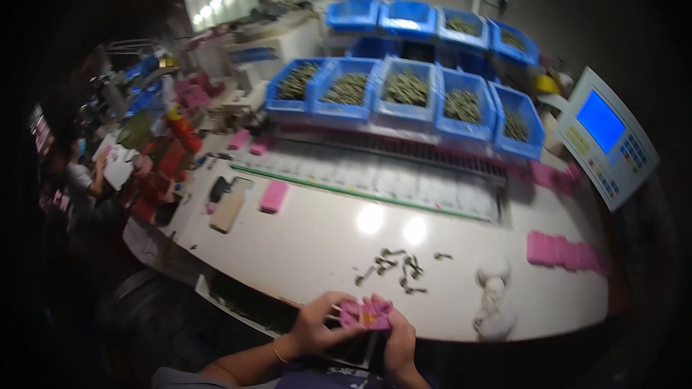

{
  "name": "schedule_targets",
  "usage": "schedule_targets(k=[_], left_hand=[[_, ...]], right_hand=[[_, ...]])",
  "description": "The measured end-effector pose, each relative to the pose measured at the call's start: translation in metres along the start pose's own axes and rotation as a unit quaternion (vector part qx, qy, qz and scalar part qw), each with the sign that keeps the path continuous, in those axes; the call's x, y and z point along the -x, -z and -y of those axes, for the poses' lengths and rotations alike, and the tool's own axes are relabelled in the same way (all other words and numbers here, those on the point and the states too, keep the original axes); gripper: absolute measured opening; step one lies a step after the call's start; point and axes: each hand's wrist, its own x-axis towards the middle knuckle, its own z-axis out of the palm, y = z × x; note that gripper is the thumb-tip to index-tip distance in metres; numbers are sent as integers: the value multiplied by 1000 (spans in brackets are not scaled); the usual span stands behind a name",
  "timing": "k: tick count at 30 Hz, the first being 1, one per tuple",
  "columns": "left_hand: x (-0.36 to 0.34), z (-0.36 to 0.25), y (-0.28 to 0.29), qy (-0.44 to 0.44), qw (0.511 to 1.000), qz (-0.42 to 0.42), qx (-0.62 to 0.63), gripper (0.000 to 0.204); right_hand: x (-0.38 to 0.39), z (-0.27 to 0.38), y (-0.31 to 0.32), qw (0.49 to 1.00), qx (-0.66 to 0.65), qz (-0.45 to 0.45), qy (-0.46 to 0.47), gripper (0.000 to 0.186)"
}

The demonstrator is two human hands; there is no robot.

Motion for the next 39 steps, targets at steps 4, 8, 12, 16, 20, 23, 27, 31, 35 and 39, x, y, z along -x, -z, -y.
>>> schedule_targets(k=[4, 8, 12, 16, 20, 23, 27, 31, 35, 39], left_hand=[[-2, 11, -2, 42, 999, -13, -20, 42], [-5, 8, -5, 98, 992, -17, -73, 30], [-12, -2, -15, 68, 997, -14, -32, 32], [-20, -12, -18, -32, 972, 167, -162, 62], [-31, -11, -7, -76, 961, 209, -164, 57], [-34, -10, 0, -68, 969, 199, -132, 49], [-37, -5, 3, 17, 980, 182, -78, 38], [-34, 1, -7, 13, 992, 129, -4, 36], [-29, 3, -13, 45, 994, 97, 25, 35], [-27, 4, -13, 22, 995, 97, 8, 34]], right_hand=[[2, 4, 7, 948, 289, 34, 131, 46], [-1, 8, 17, 852, 455, 3, 259, 45], [-2, 9, 29, 892, 401, -9, 210, 47], [1, 3, 27, 961, 248, 19, 123, 54], [4, 4, 25, 999, -1, 41, 16, 59], [3, 12, 28, 994, 102, 40, 9, 59], [0, 17, 28, 918, 376, 6, 128, 50], [-2, 13, 24, 811, 492, 22, 317, 41], [-2, 11, 21, 825, 472, 49, 306, 32], [-9, 11, 18, 806, 485, 24, 338, 22]])
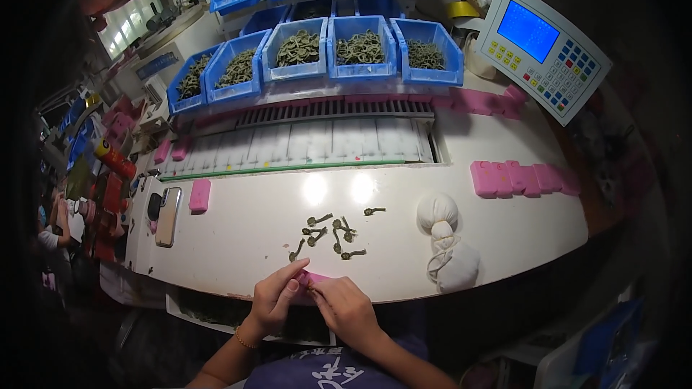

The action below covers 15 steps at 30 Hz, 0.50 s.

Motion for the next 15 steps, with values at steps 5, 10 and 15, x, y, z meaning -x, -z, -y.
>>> schedule_targets(k=[5, 10, 15], left_hand=[[3, 1, 3, -9, 1000, -6, -24, 31], [7, 3, 7, 65, 995, -72, -32, 30], [11, 6, -8, 16, 982, -126, -136, 36]], right_hand=[[2, -5, -5, 1000, 10, -20, 7, 14], [-5, -10, -15, 989, -77, -93, -86, 13], [-28, -7, -20, 974, -39, -165, -150, 32]])
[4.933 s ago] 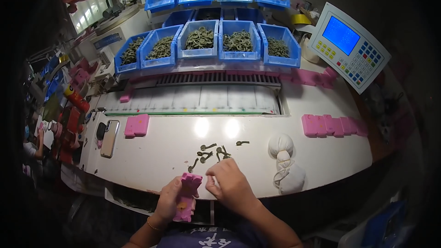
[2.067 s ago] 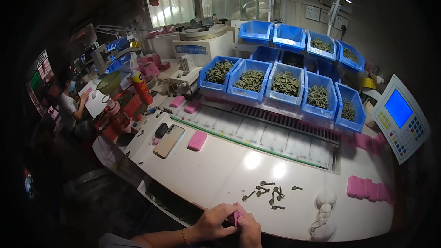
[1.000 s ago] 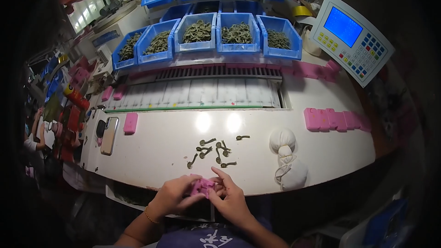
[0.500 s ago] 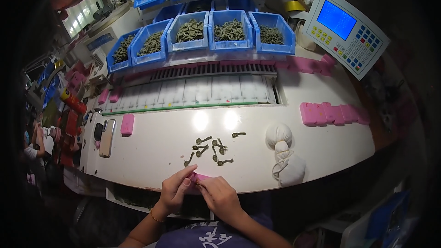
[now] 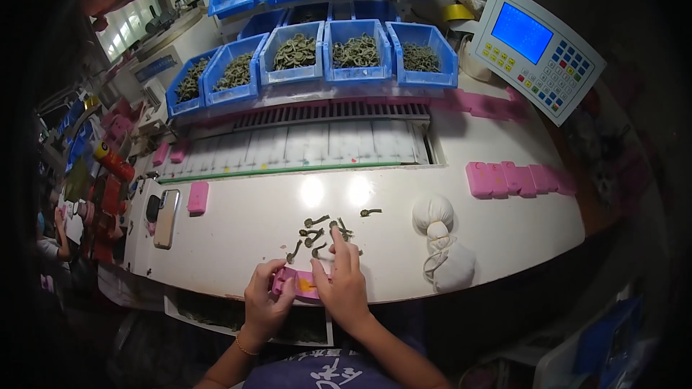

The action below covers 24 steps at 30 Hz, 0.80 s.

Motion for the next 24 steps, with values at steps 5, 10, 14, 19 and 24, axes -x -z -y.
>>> schedule_targets(k=[5, 10, 14, 19, 24], left_hand=[[4, 10, 4, -32, 999, -6, 7, 43], [5, 14, 6, 149, 885, -22, 442, 54], [-1, 6, 2, 326, 648, 3, 688, 72], [-17, 1, 7, 375, 730, -22, 571, 65], [-22, -1, 5, 332, 808, 13, 487, 64]], right_hand=[[26, 2, 22, 984, -8, 175, -26, 41], [53, 2, 17, 846, -413, 274, -196, 36], [48, 17, 15, 856, -290, 399, -154, 37], [-10, -9, 93, 958, 203, 99, 176, 29], [-62, -29, 131, 883, 466, 8, 60, 54]])
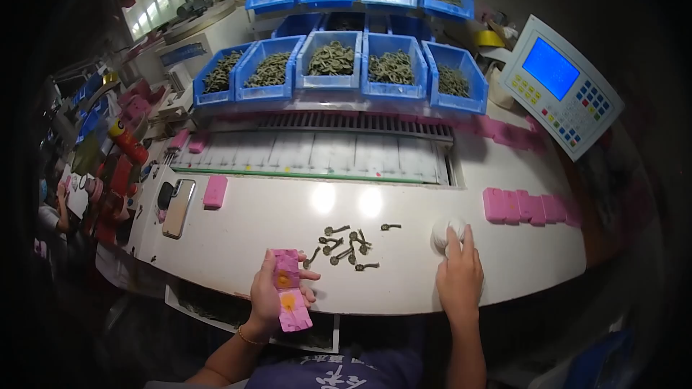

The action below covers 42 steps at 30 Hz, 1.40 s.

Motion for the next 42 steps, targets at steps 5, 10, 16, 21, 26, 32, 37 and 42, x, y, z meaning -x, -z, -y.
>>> schedule_targets(k=[5, 10, 16, 21, 26, 32, 37, 42], left_hand=[[-3, 1, -4, 54, 998, 10, 3, 63], [2, -7, -10, 31, 996, 20, -84, 63], [15, -14, -9, 55, 994, 84, -39, 56], [9, -13, -9, -23, 996, 39, -83, 53], [12, -7, -15, -43, 988, 39, -146, 57], [11, -14, -8, 31, 997, 38, -62, 57], [18, -8, -17, 30, 994, 62, -90, 52], [28, -5, -21, -34, 986, 74, -149, 47]], right_hand=[[21, 57, 18, 910, -260, -124, 299, 53], [33, 99, 8, 851, -285, 89, 432, 49], [19, 100, 6, 865, -294, 47, 403, 54], [30, 101, 18, 836, -396, 28, 378, 61], [49, 88, 27, 770, -448, 262, 370, 67], [24, 44, 44, 940, -265, 45, 212, 44], [14, 77, 29, 911, -336, -5, 240, 34], [14, 109, 10, 832, -488, 58, 257, 39]])
